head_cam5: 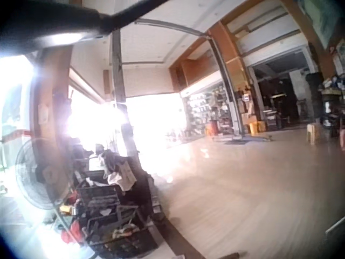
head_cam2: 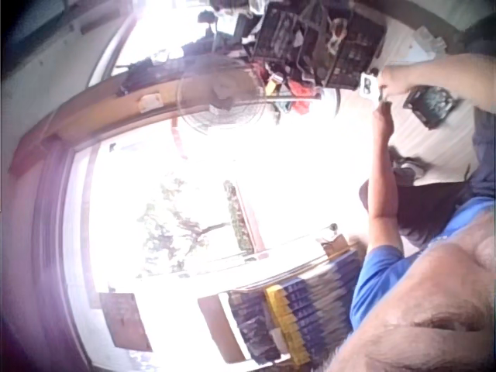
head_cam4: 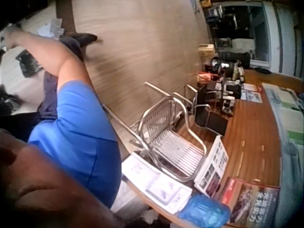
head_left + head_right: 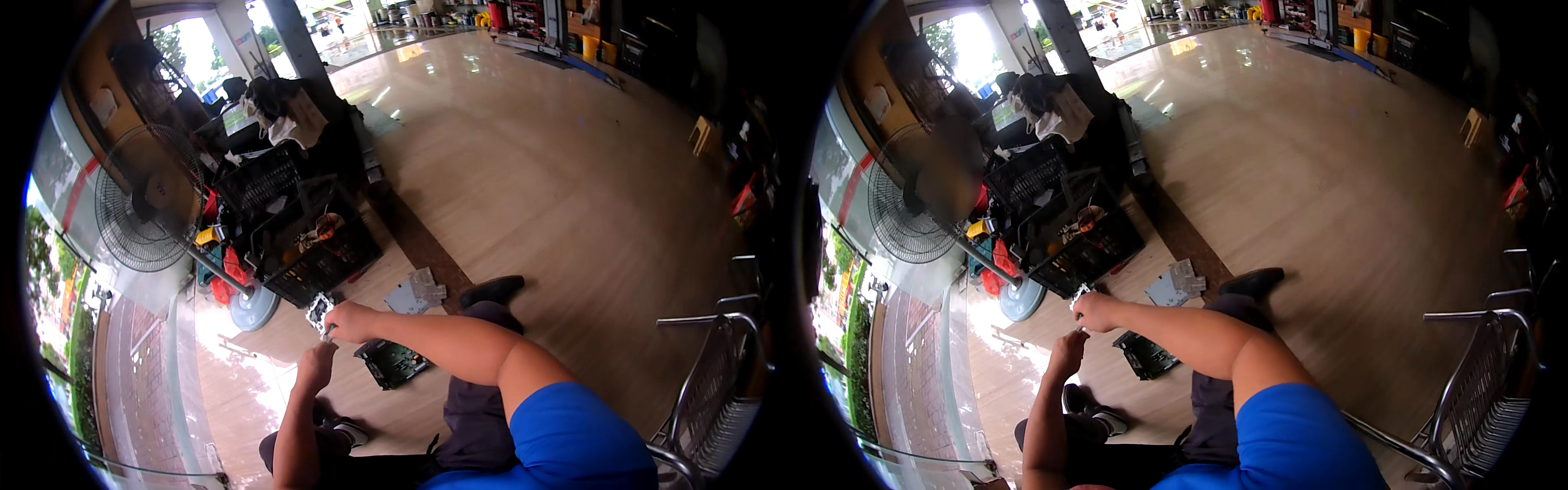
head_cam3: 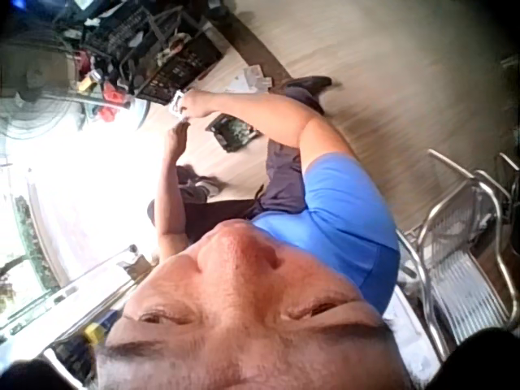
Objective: The person assembles electronic components by inserting a circuit board into a metal casing and securing it with screws using a screwdriver.
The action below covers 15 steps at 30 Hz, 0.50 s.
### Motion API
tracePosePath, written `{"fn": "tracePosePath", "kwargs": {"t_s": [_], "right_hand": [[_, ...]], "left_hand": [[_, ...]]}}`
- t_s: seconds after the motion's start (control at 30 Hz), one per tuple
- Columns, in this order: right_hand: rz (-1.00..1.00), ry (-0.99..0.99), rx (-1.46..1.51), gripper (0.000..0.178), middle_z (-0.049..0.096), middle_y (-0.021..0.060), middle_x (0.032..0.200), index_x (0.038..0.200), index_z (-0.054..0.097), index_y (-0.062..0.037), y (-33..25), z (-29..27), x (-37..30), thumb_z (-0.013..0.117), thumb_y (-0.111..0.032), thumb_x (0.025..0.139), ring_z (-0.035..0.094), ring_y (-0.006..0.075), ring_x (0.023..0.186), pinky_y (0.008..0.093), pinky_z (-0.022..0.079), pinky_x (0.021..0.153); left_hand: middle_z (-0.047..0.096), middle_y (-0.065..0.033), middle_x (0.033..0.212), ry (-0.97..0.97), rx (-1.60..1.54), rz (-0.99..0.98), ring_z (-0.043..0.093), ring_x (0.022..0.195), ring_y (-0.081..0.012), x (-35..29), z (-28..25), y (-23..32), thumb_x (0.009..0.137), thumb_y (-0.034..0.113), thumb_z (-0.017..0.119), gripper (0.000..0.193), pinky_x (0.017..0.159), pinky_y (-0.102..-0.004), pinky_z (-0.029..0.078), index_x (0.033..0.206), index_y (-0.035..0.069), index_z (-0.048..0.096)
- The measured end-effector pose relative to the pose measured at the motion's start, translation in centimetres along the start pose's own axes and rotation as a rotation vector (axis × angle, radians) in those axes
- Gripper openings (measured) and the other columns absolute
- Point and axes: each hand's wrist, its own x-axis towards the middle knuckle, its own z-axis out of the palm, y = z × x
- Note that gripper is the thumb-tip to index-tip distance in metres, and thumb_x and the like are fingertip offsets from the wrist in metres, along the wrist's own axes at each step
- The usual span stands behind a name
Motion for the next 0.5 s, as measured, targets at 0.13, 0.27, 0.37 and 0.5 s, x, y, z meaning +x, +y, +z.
{"fn": "tracePosePath", "kwargs": {"t_s": [0.13, 0.27, 0.37, 0.5], "right_hand": [[-0.013, 0.007, -0.032, 0.022, 0.069, 0.0192, 0.091, 0.093, 0.072, -0.0049, 0.5, 0.3, -0.2, 0.063, -0.021, 0.081, 0.066, 0.0337, 0.089, 0.0408, 0.051, 0.082], [0.066, 0.006, 0.039, 0.021, 0.070, 0.0177, 0.092, 0.092, 0.072, -0.0068, 0.3, 0.3, -0.9, 0.063, -0.020, 0.079, 0.066, 0.0333, 0.090, 0.0410, 0.052, 0.081], [0.157, 0.007, 0.015, 0.021, 0.070, 0.0167, 0.092, 0.092, 0.073, -0.0080, 0.4, -0.7, -1.4, 0.061, -0.019, 0.078, 0.066, 0.0329, 0.090, 0.0416, 0.052, 0.081], [0.299, -0.142, -0.121, 0.024, 0.069, 0.0180, 0.098, 0.102, 0.071, -0.0103, 2.0, -0.5, -1.7, 0.058, -0.016, 0.082, 0.066, 0.0354, 0.093, 0.0435, 0.052, 0.082]], "left_hand": [[0.067, -0.0230, 0.095, -0.036, -0.025, 0.008, 0.063, 0.092, -0.0415, -0.5, -0.2, 1.1, 0.091, 0.016, 0.058, 0.025, 0.080, -0.0471, 0.050, 0.111, 0.002, 0.063], [0.067, -0.0243, 0.100, -0.178, -0.004, -0.145, 0.064, 0.097, -0.0395, -2.7, -1.5, 2.2, 0.089, 0.023, 0.062, 0.037, 0.084, -0.0446, 0.051, 0.121, 0.003, 0.060], [0.068, -0.0226, 0.102, -0.323, 0.023, -0.200, 0.064, 0.100, -0.0379, -2.9, -2.6, 0.8, 0.089, 0.028, 0.064, 0.044, 0.087, -0.0434, 0.051, 0.126, 0.004, 0.058], [0.069, -0.0196, 0.107, -0.378, 0.029, -0.225, 0.064, 0.103, -0.0357, -2.4, -2.5, -2.1, 0.088, 0.033, 0.066, 0.050, 0.090, -0.0433, 0.051, 0.128, 0.006, 0.057]]}}
